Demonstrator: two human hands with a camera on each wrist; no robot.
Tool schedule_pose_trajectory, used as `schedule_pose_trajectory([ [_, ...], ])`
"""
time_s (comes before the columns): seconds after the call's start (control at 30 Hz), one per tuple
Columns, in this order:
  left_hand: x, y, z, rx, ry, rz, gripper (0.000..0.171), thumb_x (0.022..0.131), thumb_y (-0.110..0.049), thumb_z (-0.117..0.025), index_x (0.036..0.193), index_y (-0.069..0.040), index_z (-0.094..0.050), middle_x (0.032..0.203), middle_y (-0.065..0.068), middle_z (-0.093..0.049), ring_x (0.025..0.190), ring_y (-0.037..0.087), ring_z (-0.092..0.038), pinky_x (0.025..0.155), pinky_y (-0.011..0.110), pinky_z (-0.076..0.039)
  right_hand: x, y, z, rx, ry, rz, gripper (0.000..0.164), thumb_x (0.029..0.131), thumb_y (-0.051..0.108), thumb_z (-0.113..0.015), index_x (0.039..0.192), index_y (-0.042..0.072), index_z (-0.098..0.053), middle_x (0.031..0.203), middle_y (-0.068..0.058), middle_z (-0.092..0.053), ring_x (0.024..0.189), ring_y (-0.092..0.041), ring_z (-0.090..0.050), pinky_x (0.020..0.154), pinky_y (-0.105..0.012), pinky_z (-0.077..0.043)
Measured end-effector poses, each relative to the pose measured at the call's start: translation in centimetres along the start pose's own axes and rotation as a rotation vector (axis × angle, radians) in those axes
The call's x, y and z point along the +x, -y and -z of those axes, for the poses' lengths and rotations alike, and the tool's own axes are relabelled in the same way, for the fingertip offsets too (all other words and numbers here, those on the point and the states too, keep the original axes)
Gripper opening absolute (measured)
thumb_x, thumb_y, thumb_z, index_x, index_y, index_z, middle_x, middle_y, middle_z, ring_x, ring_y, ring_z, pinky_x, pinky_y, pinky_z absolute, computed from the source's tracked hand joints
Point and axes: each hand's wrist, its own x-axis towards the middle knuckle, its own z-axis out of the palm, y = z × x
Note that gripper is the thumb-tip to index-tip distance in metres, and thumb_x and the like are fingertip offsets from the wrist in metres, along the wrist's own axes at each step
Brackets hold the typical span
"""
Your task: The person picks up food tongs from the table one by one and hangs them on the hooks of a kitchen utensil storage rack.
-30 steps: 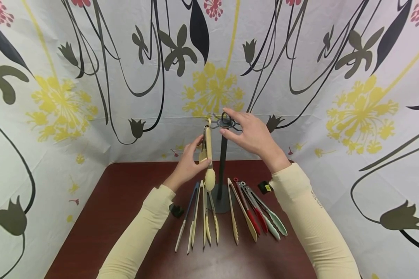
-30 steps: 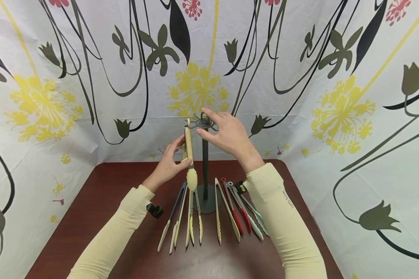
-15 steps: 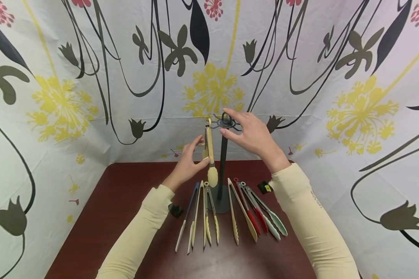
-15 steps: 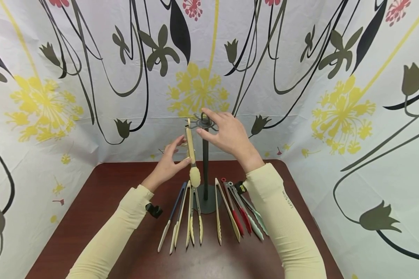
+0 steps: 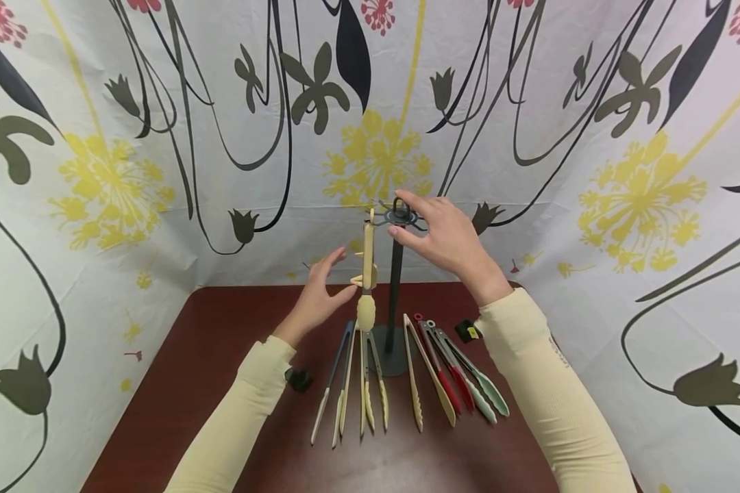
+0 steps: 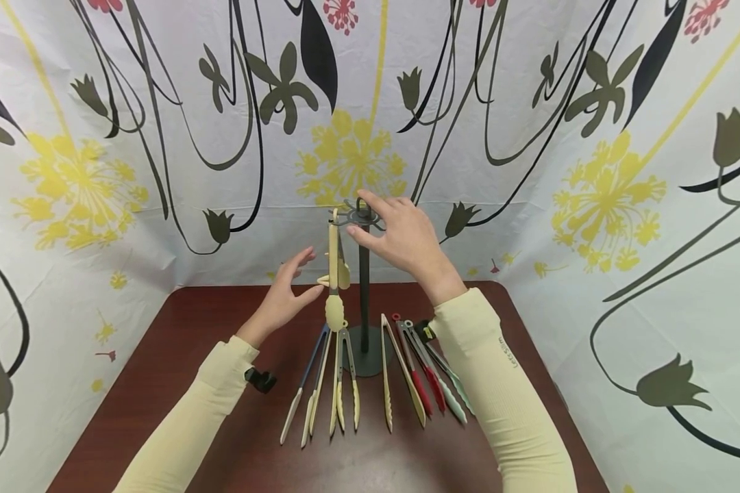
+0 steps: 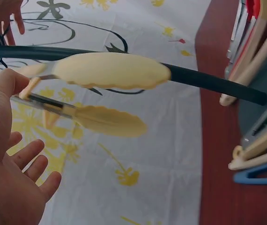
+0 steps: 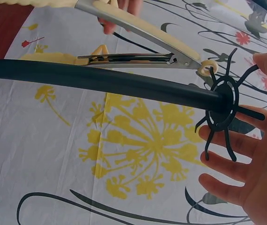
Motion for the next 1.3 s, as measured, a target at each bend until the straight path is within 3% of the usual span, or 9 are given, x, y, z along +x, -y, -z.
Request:
schedule_pose_trajectory([
  [0.17, -1.7, 2.3, -0.7, 0.016, 0.007, 0.081, 0.072, 0.096, -0.039, -0.062, 0.157, -0.023, -0.026, 0.155, 0.004, -0.039, 0.146, 0.029, -0.031, 0.116, 0.058, -0.031, 0.0, 0.1, 0.0, -0.02, -0.009, -0.003, 0.072, 0.091, 0.067, -0.054, 0.153, 0.037, -0.035, 0.149, -0.008, -0.053, 0.136, -0.035, -0.046, 0.104, -0.059, -0.042],
  [0.33, -3.6, 4.8, -2.2, 0.059, 0.022, 0.149, 0.067, 0.098, -0.032, -0.061, 0.155, -0.016, -0.031, 0.15, 0.01, -0.045, 0.141, 0.032, -0.036, 0.113, 0.056, -0.035, 0.0, 0.3, 0.0, -0.046, -0.013, -0.017, 0.074, 0.089, 0.07, -0.053, 0.153, 0.037, -0.035, 0.147, -0.011, -0.053, 0.134, -0.035, -0.047, 0.099, -0.059, -0.045],
  [0.63, -7.5, 7.8, -4.7, 0.207, 0.171, 0.254, 0.055, 0.095, -0.023, -0.065, 0.144, -0.004, -0.049, 0.139, 0.018, -0.056, 0.129, 0.037, -0.051, 0.104, 0.053, -0.045, 0.0, 0.7, -0.1, -0.079, -0.039, -0.024, 0.078, 0.087, 0.073, -0.053, 0.152, 0.035, -0.038, 0.142, -0.015, -0.057, 0.127, -0.036, -0.05, 0.088, -0.057, -0.051],
  [0.8, -9.4, 8.9, -5.4, 0.247, 0.238, 0.283, 0.051, 0.095, -0.021, -0.064, 0.14, 0.0, -0.052, 0.136, 0.021, -0.057, 0.125, 0.039, -0.055, 0.098, 0.055, -0.048, 0.0, 0.9, -0.1, -0.142, -0.05, -0.03, 0.08, 0.085, 0.077, -0.052, 0.152, 0.035, -0.039, 0.137, -0.015, -0.06, 0.119, -0.034, -0.053, 0.074, -0.053, -0.054],
  [0.93, -10.5, 9.6, -5.9, 0.297, 0.272, 0.305, 0.048, 0.094, -0.02, -0.065, 0.136, 0.0, -0.055, 0.128, 0.019, -0.063, 0.116, 0.035, -0.062, 0.093, 0.052, -0.051, -0.1, 1.0, 0.3, -0.161, -0.026, -0.031, 0.077, 0.087, 0.075, -0.05, 0.152, 0.036, -0.038, 0.138, -0.011, -0.061, 0.119, -0.033, -0.053, 0.07, -0.053, -0.053],
  [1.3, -11.4, 9.8, -6.6, 0.338, 0.308, 0.32, 0.049, 0.09, -0.014, -0.069, 0.134, 0.004, -0.056, 0.114, 0.019, -0.067, 0.098, 0.031, -0.065, 0.079, 0.047, -0.053, 0.3, 1.0, 2.1, -0.168, 0.119, -0.037, 0.067, 0.093, 0.061, -0.049, 0.154, 0.037, -0.034, 0.135, -0.005, -0.064, 0.112, -0.03, -0.053, 0.067, -0.046, -0.048],
])
